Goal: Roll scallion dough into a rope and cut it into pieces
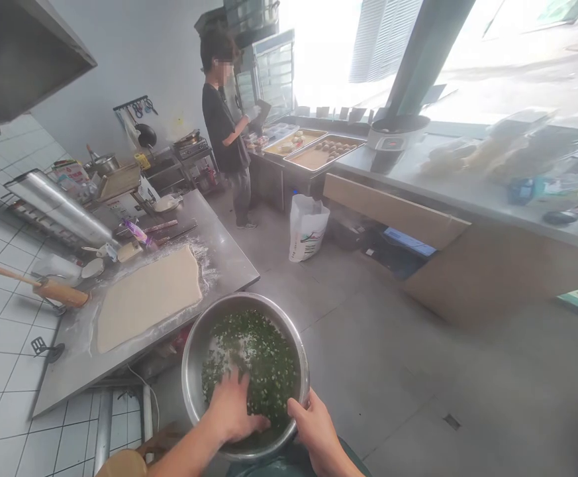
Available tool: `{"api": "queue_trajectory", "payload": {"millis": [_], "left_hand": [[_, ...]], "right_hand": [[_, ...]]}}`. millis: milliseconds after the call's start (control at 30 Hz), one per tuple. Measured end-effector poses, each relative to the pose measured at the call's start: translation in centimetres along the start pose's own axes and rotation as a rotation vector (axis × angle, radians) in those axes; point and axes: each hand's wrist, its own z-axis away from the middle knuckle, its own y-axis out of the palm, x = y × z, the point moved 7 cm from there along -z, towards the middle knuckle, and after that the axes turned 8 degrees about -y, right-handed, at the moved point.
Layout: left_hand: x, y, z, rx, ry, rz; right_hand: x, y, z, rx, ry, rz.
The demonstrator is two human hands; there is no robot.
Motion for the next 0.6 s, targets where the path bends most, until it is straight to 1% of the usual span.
{"api": "queue_trajectory", "payload": {"millis": [67, 133, 200, 267, 333, 400, 500, 600], "left_hand": [[-1.2, 2.0, 0.7, 0.067, 0.057, 0.032], [-1.9, 2.1, 0.6, 0.116, 0.115, 0.073], [-1.9, 0.6, -0.1, 0.112, 0.154, 0.111], [-1.5, -1.8, -1.2, 0.059, 0.154, 0.158], [-0.8, -4.4, -2.1, -0.017, 0.105, 0.201], [0.0, -6.3, -2.9, -0.086, 0.034, 0.225], [0.9, -7.8, -3.6, -0.140, -0.038, 0.233], [1.1, -7.8, -3.5, -0.120, -0.017, 0.238]], "right_hand": [[-0.4, 0.1, 0.0, -0.002, 0.034, -0.015], [-0.4, 0.2, 0.1, 0.003, 0.052, -0.025], [0.1, 0.3, 0.4, 0.003, 0.054, -0.034], [0.7, 0.3, 0.7, 0.002, 0.059, -0.048], [1.2, 0.3, 0.9, -0.004, 0.075, -0.060], [1.3, 0.3, 1.0, -0.007, 0.086, -0.069], [1.4, 0.3, 0.9, 0.000, 0.053, -0.053], [1.4, 0.5, 0.8, 0.010, 0.019, -0.033]]}}
